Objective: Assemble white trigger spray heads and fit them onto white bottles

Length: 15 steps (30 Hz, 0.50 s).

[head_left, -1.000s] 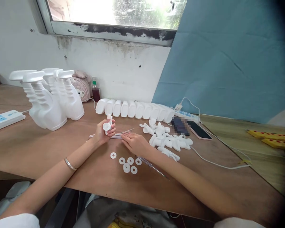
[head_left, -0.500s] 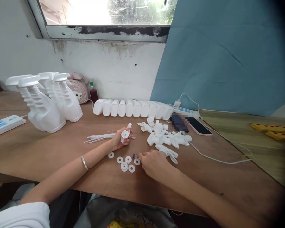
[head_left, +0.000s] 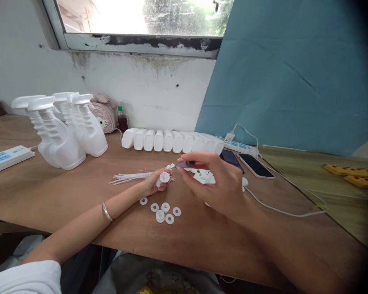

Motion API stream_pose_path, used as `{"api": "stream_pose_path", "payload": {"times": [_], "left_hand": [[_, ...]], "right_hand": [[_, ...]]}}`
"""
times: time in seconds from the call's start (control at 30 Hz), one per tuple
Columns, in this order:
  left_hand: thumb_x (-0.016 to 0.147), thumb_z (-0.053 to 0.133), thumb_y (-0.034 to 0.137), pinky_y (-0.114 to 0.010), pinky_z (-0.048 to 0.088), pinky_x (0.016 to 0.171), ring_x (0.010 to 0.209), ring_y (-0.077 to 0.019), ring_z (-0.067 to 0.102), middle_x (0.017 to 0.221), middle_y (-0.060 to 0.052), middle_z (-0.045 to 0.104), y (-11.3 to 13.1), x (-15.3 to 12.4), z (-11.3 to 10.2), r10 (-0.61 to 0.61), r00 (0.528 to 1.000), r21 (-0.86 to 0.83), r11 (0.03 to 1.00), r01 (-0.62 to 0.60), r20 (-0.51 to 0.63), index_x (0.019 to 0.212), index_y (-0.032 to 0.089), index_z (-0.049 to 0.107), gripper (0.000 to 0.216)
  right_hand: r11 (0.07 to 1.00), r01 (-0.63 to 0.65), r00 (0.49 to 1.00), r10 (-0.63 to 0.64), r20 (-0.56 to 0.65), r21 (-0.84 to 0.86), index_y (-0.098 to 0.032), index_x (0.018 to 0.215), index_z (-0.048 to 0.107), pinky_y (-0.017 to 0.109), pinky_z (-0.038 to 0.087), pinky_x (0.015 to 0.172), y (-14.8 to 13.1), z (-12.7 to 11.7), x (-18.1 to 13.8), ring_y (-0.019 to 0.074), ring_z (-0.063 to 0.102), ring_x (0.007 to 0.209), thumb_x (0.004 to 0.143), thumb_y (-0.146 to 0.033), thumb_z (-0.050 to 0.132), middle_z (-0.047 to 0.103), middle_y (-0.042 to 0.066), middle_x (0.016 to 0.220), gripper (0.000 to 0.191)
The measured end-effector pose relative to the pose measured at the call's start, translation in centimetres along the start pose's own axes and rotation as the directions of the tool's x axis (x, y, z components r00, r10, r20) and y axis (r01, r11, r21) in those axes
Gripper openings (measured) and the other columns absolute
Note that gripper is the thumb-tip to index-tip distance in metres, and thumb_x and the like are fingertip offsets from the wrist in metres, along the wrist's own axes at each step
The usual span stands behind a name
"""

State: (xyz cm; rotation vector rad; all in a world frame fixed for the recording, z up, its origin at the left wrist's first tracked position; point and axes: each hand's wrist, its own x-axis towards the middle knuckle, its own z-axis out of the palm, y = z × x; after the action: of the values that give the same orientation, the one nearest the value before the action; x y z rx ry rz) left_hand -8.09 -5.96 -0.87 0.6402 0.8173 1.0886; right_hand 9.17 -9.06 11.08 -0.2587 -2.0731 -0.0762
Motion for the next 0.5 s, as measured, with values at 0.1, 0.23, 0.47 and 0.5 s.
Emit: {"api": "stream_pose_path", "payload": {"times": [0.1, 0.23, 0.47, 0.5], "left_hand": [[0.079, 0.044, 0.027, -0.012, 0.016, 0.030, 0.032, -0.0026, 0.029, 0.052, -0.001, 0.048, 0.2, 0.2, -0.3, -0.036, 0.997, 0.005, 0.999, 0.036, 0.062, 0.070, 0.011, 0.050, 0.019], [0.077, 0.045, 0.027, -0.012, 0.018, 0.028, 0.032, -0.0030, 0.030, 0.053, -0.001, 0.049, 0.2, 0.5, -0.7, -0.049, 0.995, -0.006, 0.999, 0.049, 0.083, 0.069, 0.012, 0.048, 0.018], [0.079, 0.043, 0.026, -0.013, 0.021, 0.028, 0.032, -0.0036, 0.031, 0.053, -0.001, 0.049, 0.2, 0.4, -0.6, -0.063, 0.994, -0.015, 0.998, 0.065, 0.086, 0.069, 0.011, 0.048, 0.019], [0.080, 0.043, 0.026, -0.013, 0.021, 0.028, 0.032, -0.0036, 0.031, 0.053, -0.002, 0.050, 0.3, 0.4, -0.5, -0.061, 0.995, -0.013, 0.998, 0.062, 0.081, 0.069, 0.011, 0.049, 0.019]], "right_hand": [[0.995, -0.096, 0.989, 0.093, 0.117, 0.018, -0.017, 0.087, 0.050, 0.015, 0.049, 0.061, 0.8, 0.0, 0.2, 0.0050, 0.056, 0.066, 0.079, -0.013, 0.055, 0.059, -0.002, 0.078, 0.011], [0.989, -0.145, 0.941, 0.132, 0.310, 0.019, -0.015, 0.080, 0.049, 0.015, 0.044, 0.057, 1.9, 0.4, -0.4, 0.0051, 0.053, 0.063, 0.078, -0.015, 0.055, 0.057, -0.002, 0.074, 0.006], [0.985, -0.170, 0.922, 0.166, 0.350, -0.021, -0.015, 0.075, 0.047, 0.016, 0.039, 0.053, 2.4, 0.6, -0.3, 0.0052, 0.051, 0.058, 0.075, -0.015, 0.057, 0.054, -0.004, 0.066, 0.009], [0.983, -0.181, 0.923, 0.175, 0.342, -0.014, -0.015, 0.075, 0.047, 0.016, 0.040, 0.053, 2.3, 0.5, -0.2, 0.0053, 0.051, 0.058, 0.075, -0.016, 0.057, 0.054, -0.004, 0.066, 0.010]]}}
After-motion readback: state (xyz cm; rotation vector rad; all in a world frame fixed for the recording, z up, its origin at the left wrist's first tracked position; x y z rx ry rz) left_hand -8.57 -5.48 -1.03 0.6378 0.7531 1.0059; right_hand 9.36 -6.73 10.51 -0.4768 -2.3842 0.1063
